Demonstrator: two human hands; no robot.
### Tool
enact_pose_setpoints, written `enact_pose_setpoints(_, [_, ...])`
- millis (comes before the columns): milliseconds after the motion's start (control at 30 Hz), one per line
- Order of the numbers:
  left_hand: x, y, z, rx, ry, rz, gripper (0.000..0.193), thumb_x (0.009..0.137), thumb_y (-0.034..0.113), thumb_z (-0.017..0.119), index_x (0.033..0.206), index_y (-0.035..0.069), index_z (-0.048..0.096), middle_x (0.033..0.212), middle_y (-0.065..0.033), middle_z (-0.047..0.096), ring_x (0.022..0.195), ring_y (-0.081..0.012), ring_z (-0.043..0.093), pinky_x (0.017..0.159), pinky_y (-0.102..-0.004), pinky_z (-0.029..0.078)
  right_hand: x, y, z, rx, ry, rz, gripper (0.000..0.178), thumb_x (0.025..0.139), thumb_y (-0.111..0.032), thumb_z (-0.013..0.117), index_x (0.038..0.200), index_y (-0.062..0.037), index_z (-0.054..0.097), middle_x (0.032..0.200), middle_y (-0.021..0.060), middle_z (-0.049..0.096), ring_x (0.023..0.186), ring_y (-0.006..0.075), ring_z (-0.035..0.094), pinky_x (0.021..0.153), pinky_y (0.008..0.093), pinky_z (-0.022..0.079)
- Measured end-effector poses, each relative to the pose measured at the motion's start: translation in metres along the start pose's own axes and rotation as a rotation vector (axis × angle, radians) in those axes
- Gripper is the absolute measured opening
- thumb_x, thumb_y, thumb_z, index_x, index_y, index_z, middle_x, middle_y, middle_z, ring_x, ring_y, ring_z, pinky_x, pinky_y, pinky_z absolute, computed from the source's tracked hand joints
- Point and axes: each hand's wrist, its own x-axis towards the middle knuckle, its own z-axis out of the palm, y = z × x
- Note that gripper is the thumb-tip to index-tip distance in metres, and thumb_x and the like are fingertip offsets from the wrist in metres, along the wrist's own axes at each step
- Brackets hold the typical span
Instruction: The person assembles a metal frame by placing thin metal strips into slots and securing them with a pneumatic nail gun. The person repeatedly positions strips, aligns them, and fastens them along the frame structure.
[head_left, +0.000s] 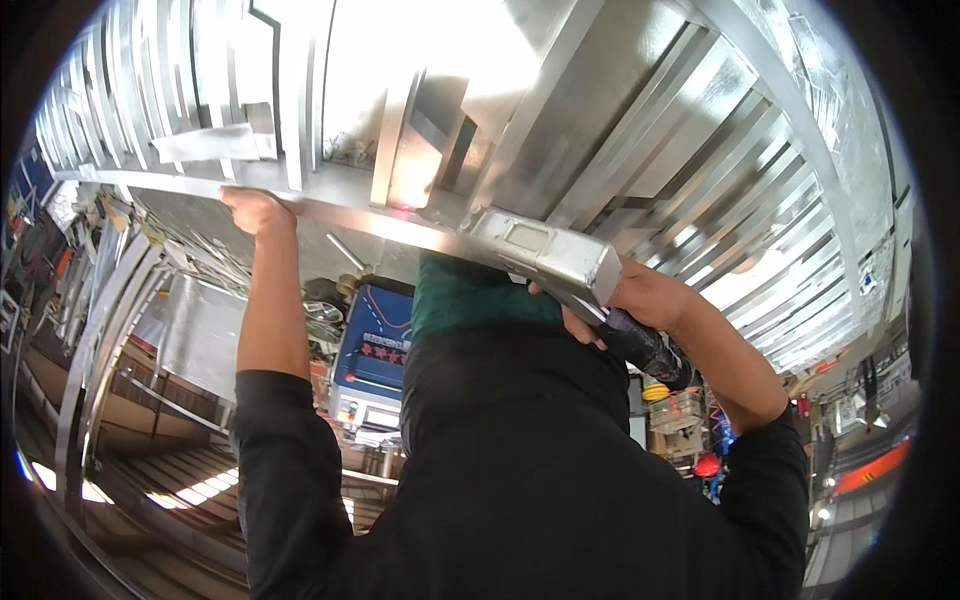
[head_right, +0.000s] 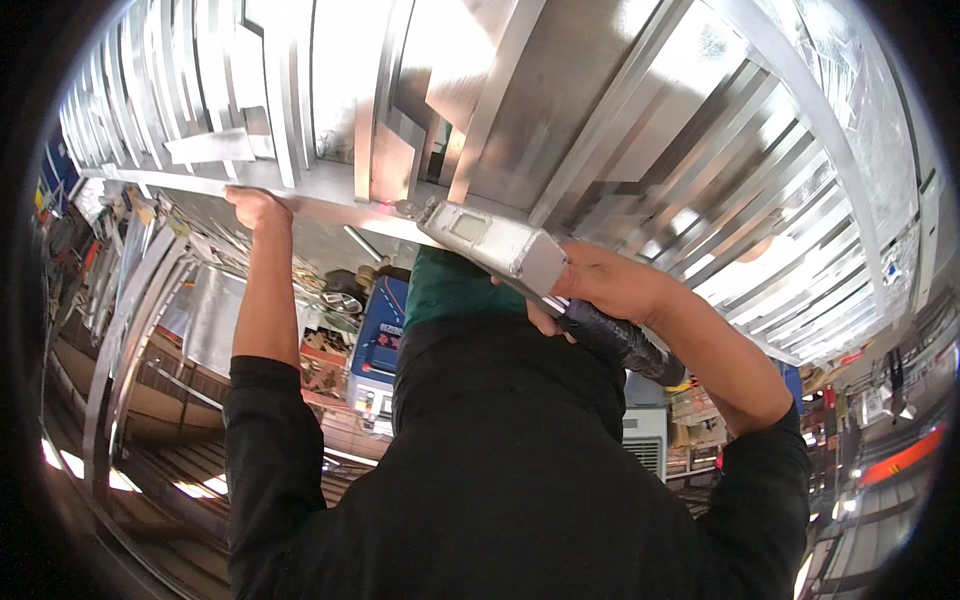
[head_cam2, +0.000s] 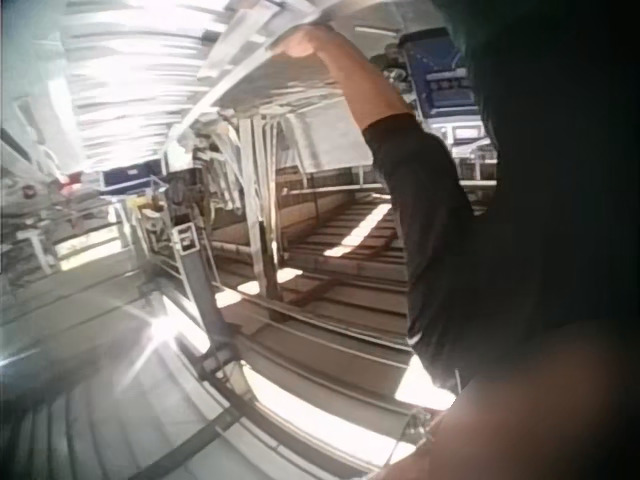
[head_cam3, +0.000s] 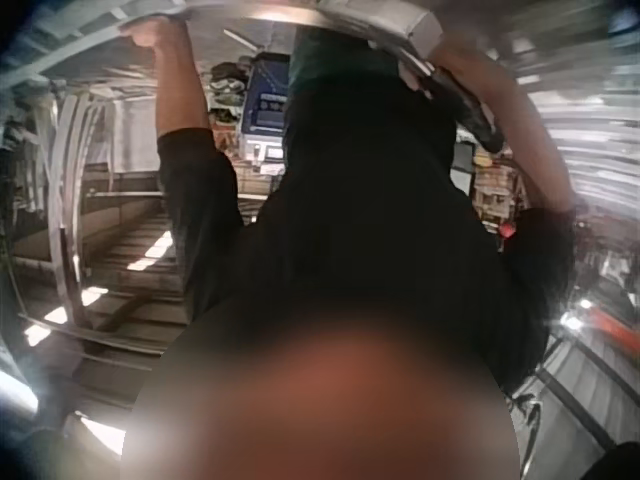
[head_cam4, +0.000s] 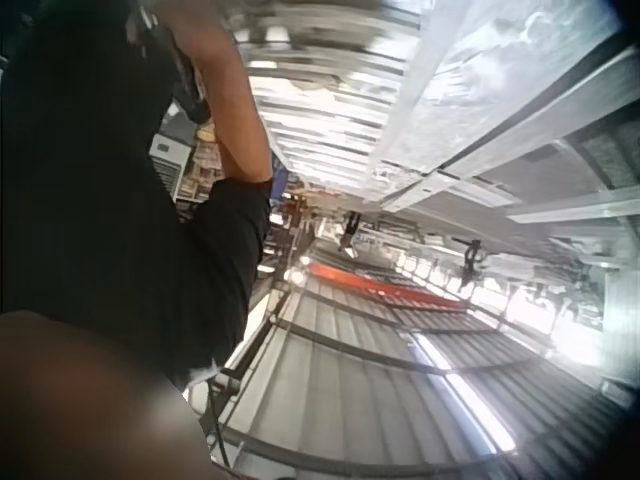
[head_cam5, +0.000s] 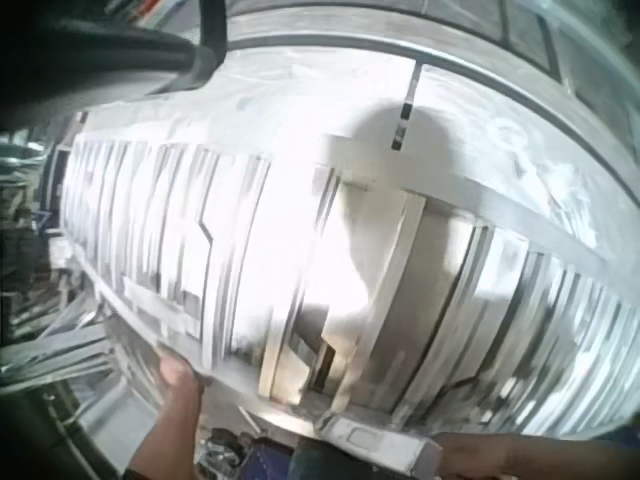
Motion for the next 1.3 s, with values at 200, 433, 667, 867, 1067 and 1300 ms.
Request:
enact_pose_setpoints(200, [-0.002,0.000,0.000,0.020,0.014,0.021,0.080,0.099,0.057,0.035,0.124,-0.016,0.057,0.127,-0.0289,0.060,0.111,-0.0398,0.061,0.098,-0.0440,0.048,0.011,0.004,0.001,0.015,-0.004,-0.019,0.066,0.097,-0.054,0.054,0.132,0.0020,0.052,0.073,0.0081,0.062,0.067,0.0154,0.059,0.061,0.0281,0.047])
enact_pose_setpoints(433, [0.001,-0.002,0.002,-0.034,-0.029,0.056,0.080,0.099,0.055,0.034,0.123,-0.017,0.057,0.126,-0.0304,0.060,0.113,-0.0407,0.060,0.099,-0.0446,0.047,0.016,0.008,0.003,0.027,0.005,0.015,0.067,0.096,-0.053,0.057,0.133,0.0022,0.052,0.074,0.0082,0.063,0.065,0.0142,0.060,0.058,0.0266,0.047])
enact_pose_setpoints(667, [0.016,-0.015,0.003,-0.041,-0.069,0.116,0.078,0.100,0.053,0.036,0.120,-0.019,0.057,0.122,-0.0340,0.061,0.113,-0.0443,0.060,0.099,-0.0467,0.045,0.009,0.020,0.014,0.036,0.141,0.079,0.058,0.097,-0.045,0.058,0.132,0.0013,0.053,0.074,0.0080,0.063,0.062,0.0141,0.059,0.058,0.0263,0.048])
enact_pose_setpoints(867, [0.012,-0.014,0.006,0.072,-0.020,0.201,0.067,0.102,0.047,0.034,0.119,-0.011,0.062,0.121,-0.0331,0.062,0.114,-0.0465,0.060,0.098,-0.0494,0.046,-0.003,0.038,0.032,0.077,0.176,-0.118,0.070,0.089,-0.037,0.070,0.138,0.0075,0.046,0.080,0.0116,0.064,0.071,0.0163,0.061,0.061,0.0268,0.048])
enact_pose_setpoints(1067, [0.014,-0.023,0.012,0.003,-0.064,0.196,0.064,0.100,0.048,0.036,0.115,-0.009,0.062,0.112,-0.0340,0.064,0.104,-0.0490,0.062,0.092,-0.0539,0.048,0.007,0.065,0.069,-0.011,0.362,-0.292,0.068,0.085,-0.027,0.072,0.138,0.0077,0.047,0.081,0.0114,0.065,0.072,0.0152,0.061,0.062,0.0274,0.049])
enact_pose_setpoints(1300, [0.015,-0.032,0.027,0.110,-0.084,0.264,0.055,0.100,0.046,0.037,0.108,-0.005,0.057,0.097,-0.0278,0.066,0.090,-0.0477,0.064,0.080,-0.0567,0.049,0.063,0.118,0.115,-0.151,0.528,-0.413,0.067,0.084,-0.021,0.069,0.141,0.0038,0.045,0.082,0.0116,0.065,0.070,0.0141,0.061,0.062,0.0248,0.049])
